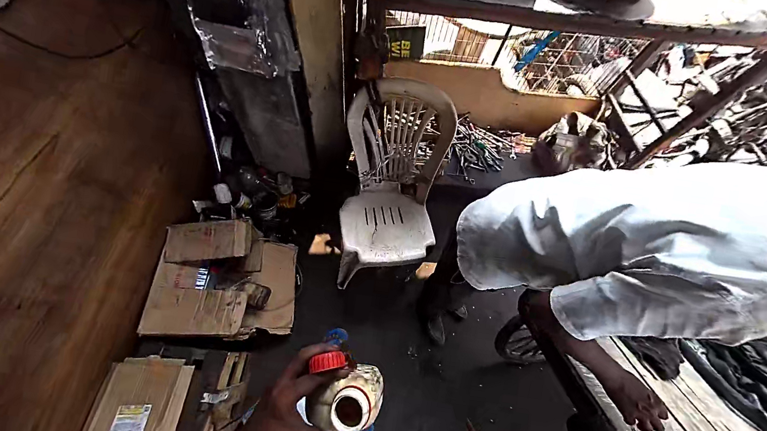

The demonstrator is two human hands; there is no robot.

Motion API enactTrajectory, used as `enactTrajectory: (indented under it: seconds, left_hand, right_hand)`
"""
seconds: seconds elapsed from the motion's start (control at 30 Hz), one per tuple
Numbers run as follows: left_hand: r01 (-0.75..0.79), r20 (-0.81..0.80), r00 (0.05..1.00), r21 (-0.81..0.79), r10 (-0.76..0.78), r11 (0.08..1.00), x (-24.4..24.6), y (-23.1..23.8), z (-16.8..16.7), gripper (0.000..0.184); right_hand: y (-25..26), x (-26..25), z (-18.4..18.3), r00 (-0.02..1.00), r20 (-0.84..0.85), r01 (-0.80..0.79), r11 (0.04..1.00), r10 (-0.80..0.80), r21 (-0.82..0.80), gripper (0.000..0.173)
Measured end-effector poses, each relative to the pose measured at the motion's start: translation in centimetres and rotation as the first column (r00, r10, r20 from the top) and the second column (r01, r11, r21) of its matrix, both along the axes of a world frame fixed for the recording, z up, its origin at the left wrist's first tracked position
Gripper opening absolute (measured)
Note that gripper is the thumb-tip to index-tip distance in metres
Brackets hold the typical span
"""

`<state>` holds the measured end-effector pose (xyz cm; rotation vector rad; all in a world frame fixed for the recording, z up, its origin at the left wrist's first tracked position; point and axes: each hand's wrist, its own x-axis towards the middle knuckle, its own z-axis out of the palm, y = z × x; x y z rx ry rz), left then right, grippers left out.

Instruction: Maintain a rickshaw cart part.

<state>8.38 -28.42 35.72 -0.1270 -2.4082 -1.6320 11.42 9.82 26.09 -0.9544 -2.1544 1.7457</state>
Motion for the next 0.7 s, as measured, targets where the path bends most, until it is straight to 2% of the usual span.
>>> enactTrajectory:
  seconds: [0.1, 0.27, 0.37, 0.43, 0.53, 0.6, 0.7]
  left_hand:
    - [-0.070, 0.021, 0.997, 0.020, 0.070, 0.997, -2.0, -2.2, -0.9, 0.061]
    - [-0.167, 0.023, 0.986, 0.082, 0.166, 0.983, -6.4, -7.4, -3.8, 0.064]
    - [-0.211, 0.059, 0.977, 0.067, 0.207, 0.975, -9.2, -12.2, -4.5, 0.059]
    - [-0.247, 0.116, 0.964, 0.059, 0.239, 0.967, -11.0, -15.3, -4.2, 0.057]
    - [-0.281, 0.137, 0.951, 0.017, 0.276, 0.960, -13.9, -20.3, -3.5, 0.057]
    - [-0.289, 0.137, 0.948, -0.020, 0.289, 0.957, -15.9, -22.8, -3.1, 0.056]
    - [-0.287, 0.125, 0.949, -0.050, 0.291, 0.957, -18.7, -25.4, -2.5, 0.055]
  right_hand:
    - [-9.5, -3.6, -0.1, 0.994, 0.031, -0.105, 0.992, 0.107, -0.066, 0.020]
    - [-23.0, -13.5, -5.5, 0.942, 0.105, -0.285, 0.926, 0.318, -0.247, 0.026]
    - [-32.3, -21.3, -8.2, 0.932, 0.202, -0.226, 0.918, 0.301, -0.325, 0.021]
    - [-37.7, -26.7, -9.7, 0.923, 0.275, -0.162, 0.921, 0.268, -0.354, 0.023]
    - [-45.1, -34.9, -11.6, 0.933, 0.245, -0.111, 0.861, 0.262, -0.497, 0.029]
    - [-49.0, -40.1, -11.5, 0.935, 0.201, -0.111, 0.781, 0.291, -0.615, 0.034]
    - [-53.2, -45.6, -8.1, 0.896, 0.171, -0.183, 0.691, 0.410, -0.699, 0.046]
